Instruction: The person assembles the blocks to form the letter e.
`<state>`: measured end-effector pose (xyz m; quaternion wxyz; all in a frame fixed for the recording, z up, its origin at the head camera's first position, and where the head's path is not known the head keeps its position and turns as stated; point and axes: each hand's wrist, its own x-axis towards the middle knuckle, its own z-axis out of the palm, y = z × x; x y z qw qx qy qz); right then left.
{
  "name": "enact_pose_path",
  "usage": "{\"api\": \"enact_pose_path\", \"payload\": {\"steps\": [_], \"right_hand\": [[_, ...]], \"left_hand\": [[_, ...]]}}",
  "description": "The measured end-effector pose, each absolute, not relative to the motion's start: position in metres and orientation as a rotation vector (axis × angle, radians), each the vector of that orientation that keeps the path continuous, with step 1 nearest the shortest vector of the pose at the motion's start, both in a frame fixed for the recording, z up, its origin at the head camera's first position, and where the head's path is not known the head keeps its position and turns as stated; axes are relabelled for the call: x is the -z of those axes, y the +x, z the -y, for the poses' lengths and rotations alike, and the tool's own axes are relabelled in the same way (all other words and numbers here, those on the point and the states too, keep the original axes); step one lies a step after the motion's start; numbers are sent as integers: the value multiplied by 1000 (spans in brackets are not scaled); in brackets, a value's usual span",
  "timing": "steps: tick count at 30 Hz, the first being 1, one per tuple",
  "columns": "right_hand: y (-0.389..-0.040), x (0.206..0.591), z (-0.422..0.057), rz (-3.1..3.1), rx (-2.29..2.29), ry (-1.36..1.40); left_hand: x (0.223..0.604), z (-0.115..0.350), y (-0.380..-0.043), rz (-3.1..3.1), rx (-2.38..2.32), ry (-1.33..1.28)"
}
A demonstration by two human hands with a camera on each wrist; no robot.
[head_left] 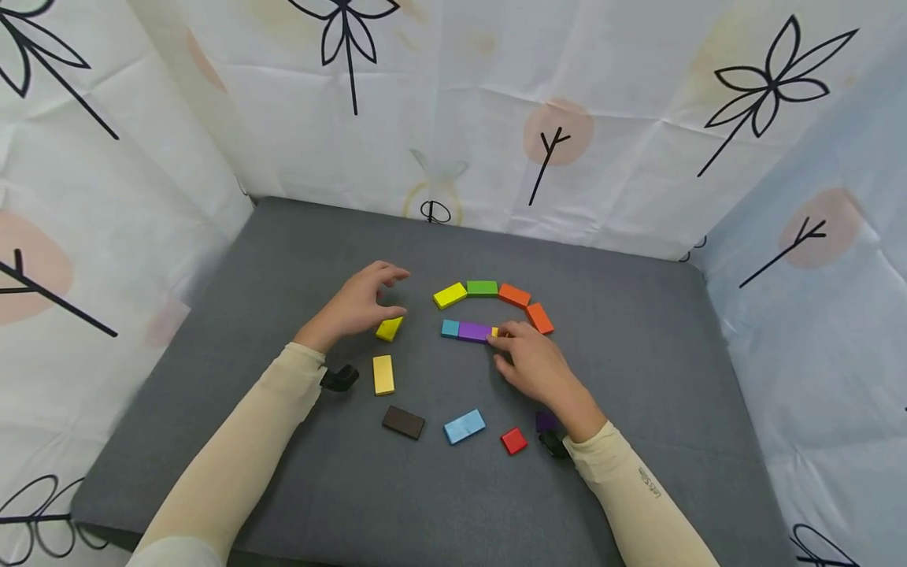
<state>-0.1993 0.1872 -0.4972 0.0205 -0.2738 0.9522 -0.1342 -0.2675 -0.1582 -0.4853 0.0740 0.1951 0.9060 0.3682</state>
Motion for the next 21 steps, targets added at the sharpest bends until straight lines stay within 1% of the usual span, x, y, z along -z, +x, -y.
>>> {"api": "enact_pose_path", "payload": {"steps": [10, 21], "right_hand": [[-199, 497, -188, -2952, 400, -834], [-196, 497, -189, -2957, 410, -847]], "left_hand": [[509, 182, -257, -2643, -1027, 630], [523, 182, -256, -2617, -964, 665]]}}
